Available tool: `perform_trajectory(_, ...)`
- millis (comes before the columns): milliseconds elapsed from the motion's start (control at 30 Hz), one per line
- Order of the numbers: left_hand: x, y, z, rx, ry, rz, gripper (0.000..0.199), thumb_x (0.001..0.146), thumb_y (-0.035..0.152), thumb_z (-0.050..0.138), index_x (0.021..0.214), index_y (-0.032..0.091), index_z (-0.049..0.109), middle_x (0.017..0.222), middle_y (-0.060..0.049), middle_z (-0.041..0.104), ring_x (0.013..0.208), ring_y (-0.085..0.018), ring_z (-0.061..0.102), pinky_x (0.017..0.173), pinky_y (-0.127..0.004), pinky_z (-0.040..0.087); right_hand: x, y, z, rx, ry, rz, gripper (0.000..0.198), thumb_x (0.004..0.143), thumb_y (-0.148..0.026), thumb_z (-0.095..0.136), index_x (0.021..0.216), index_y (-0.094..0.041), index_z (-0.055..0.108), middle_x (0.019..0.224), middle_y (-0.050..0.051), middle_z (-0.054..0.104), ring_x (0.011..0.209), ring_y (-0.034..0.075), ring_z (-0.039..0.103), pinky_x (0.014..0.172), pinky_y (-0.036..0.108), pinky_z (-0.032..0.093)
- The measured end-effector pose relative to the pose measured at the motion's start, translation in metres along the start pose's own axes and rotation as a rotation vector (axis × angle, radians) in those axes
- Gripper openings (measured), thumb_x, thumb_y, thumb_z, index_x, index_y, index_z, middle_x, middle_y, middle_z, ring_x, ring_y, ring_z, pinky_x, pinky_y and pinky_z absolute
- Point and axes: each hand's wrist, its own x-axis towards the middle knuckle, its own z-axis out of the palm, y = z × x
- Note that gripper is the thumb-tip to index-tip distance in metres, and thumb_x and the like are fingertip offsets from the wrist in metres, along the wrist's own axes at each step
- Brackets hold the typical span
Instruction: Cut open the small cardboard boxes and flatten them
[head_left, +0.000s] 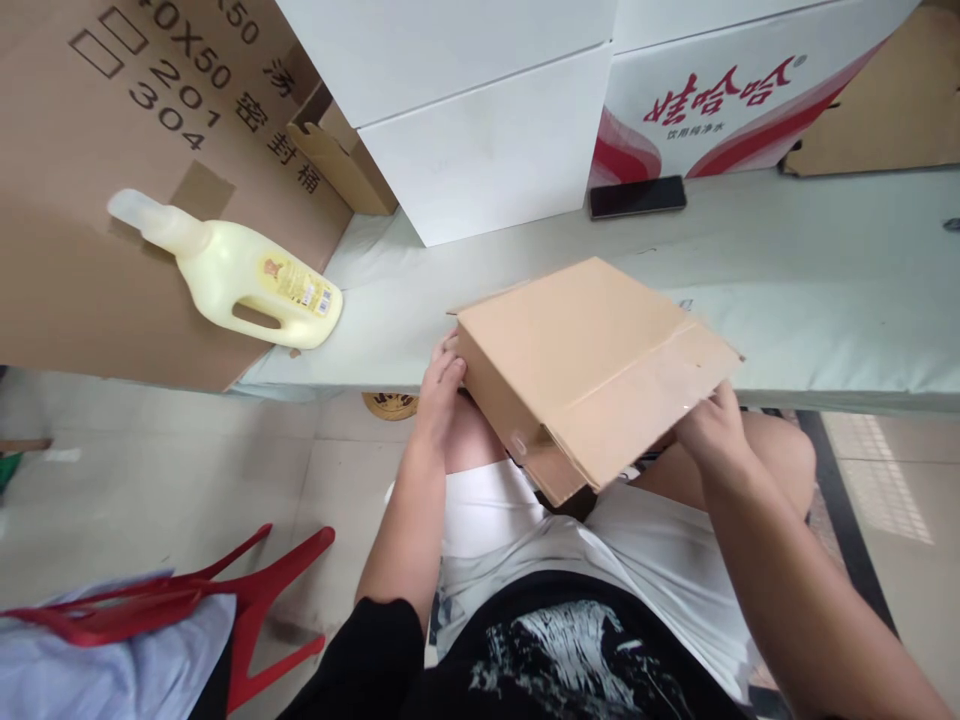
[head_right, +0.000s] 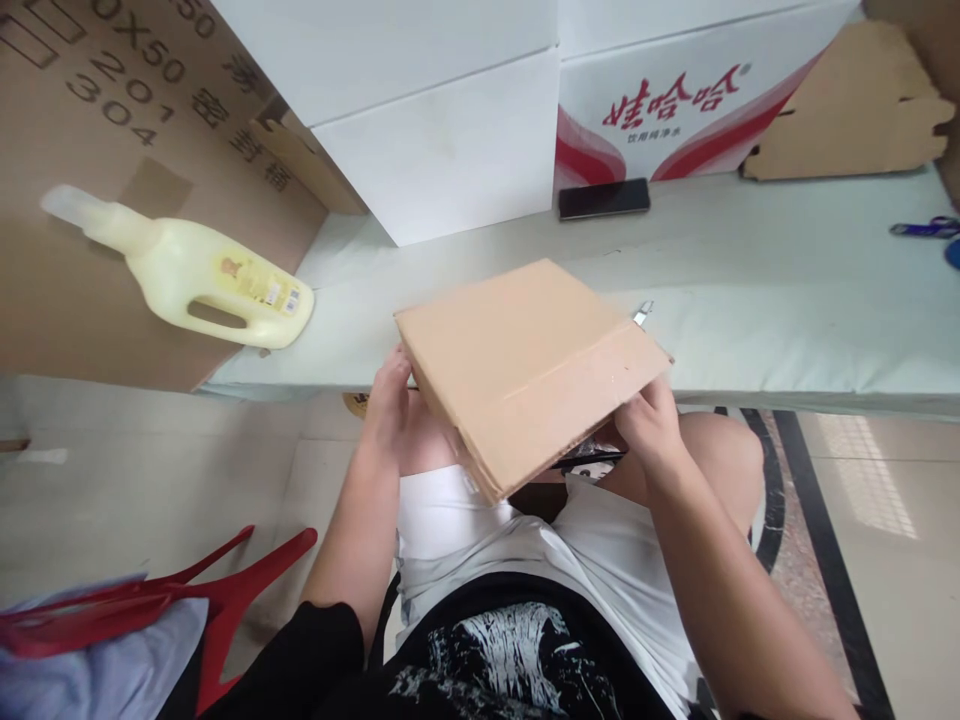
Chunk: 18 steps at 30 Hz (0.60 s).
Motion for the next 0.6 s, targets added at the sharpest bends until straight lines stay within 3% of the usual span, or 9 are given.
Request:
perform_trajectory(100, 0.002, 0.006, -0.011, 0.229, -0.174, 0.142, 0.055, 0.071, 0.065, 0.081, 0.105, 0.022, 0.078, 0.157, -0.011, 0.048, 0.159, -0.035, 0.024, 0.130, -0.044, 0.027, -0.003, -0.002, -0.006, 0.077, 0.028, 0.014, 0.038, 0.079, -0.063, 0.066, 0.092, -0.027, 0.064, 0.086, 0.006, 0.072, 0.082, 0.029, 0.072, 0.068, 0.046, 0.062)
perform_trajectory(167, 0.002, 0.009, -0.017, 0.175, -0.331, 0.049, 0.068, 0.066, 0.073, 0.081, 0.112, 0.024, 0.077, 0.153, -0.012, 0.053, 0.158, -0.037, 0.028, 0.129, -0.047, 0.030, -0.004, -0.003, -0.010, 0.097, 0.021, 0.016, 0.040, 0.078, -0.062, 0.070, 0.098, -0.028, 0.065, 0.094, 0.006, 0.073, 0.085, 0.028, 0.072, 0.073, 0.046, 0.062)
perform_trajectory(233, 0.000, 0.011, -0.020, 0.057, -0.475, -0.110, 0.080, 0.057, 0.076, 0.085, 0.116, 0.024, 0.076, 0.139, -0.014, 0.065, 0.150, -0.040, 0.041, 0.124, -0.050, 0.039, -0.004, -0.003, -0.013, 0.098, -0.008, -0.005, 0.042, 0.076, -0.063, 0.072, 0.098, -0.028, 0.067, 0.097, 0.007, 0.073, 0.088, 0.028, 0.071, 0.078, 0.048, 0.062)
perform_trajectory(300, -0.003, 0.013, -0.020, -0.028, -0.517, -0.226, 0.086, 0.046, 0.070, 0.093, 0.114, 0.021, 0.077, 0.125, -0.015, 0.073, 0.142, -0.041, 0.052, 0.119, -0.049, 0.044, -0.003, -0.003, -0.013, 0.079, -0.038, -0.042, 0.042, 0.075, -0.067, 0.070, 0.090, -0.028, 0.068, 0.091, 0.007, 0.073, 0.087, 0.029, 0.071, 0.079, 0.050, 0.061)
perform_trajectory(400, -0.007, 0.013, -0.015, -0.128, -0.414, -0.255, 0.088, 0.038, 0.061, 0.099, 0.112, 0.019, 0.076, 0.114, -0.014, 0.077, 0.133, -0.039, 0.060, 0.111, -0.045, 0.052, -0.002, -0.002, -0.011, 0.041, -0.060, -0.063, 0.044, 0.076, -0.072, 0.065, 0.083, -0.028, 0.066, 0.082, 0.006, 0.071, 0.083, 0.030, 0.070, 0.076, 0.051, 0.061)
perform_trajectory(500, -0.008, 0.010, -0.007, -0.190, -0.252, -0.235, 0.089, 0.037, 0.064, 0.098, 0.112, 0.022, 0.072, 0.108, -0.011, 0.078, 0.116, -0.035, 0.070, 0.093, -0.037, 0.061, -0.002, -0.001, -0.008, 0.013, -0.054, -0.068, 0.042, 0.082, -0.067, 0.061, 0.097, -0.028, 0.067, 0.099, 0.008, 0.074, 0.096, 0.032, 0.072, 0.084, 0.053, 0.062)
perform_trajectory(600, -0.006, 0.007, 0.000, -0.208, -0.064, -0.240, 0.080, 0.041, 0.058, 0.100, 0.105, 0.026, 0.067, 0.106, -0.006, 0.077, 0.099, -0.027, 0.075, 0.079, -0.031, 0.063, -0.003, 0.005, -0.007, -0.106, -0.033, -0.085, 0.038, 0.089, -0.055, 0.053, 0.110, -0.026, 0.066, 0.110, 0.011, 0.073, 0.109, 0.033, 0.070, 0.090, 0.052, 0.061)
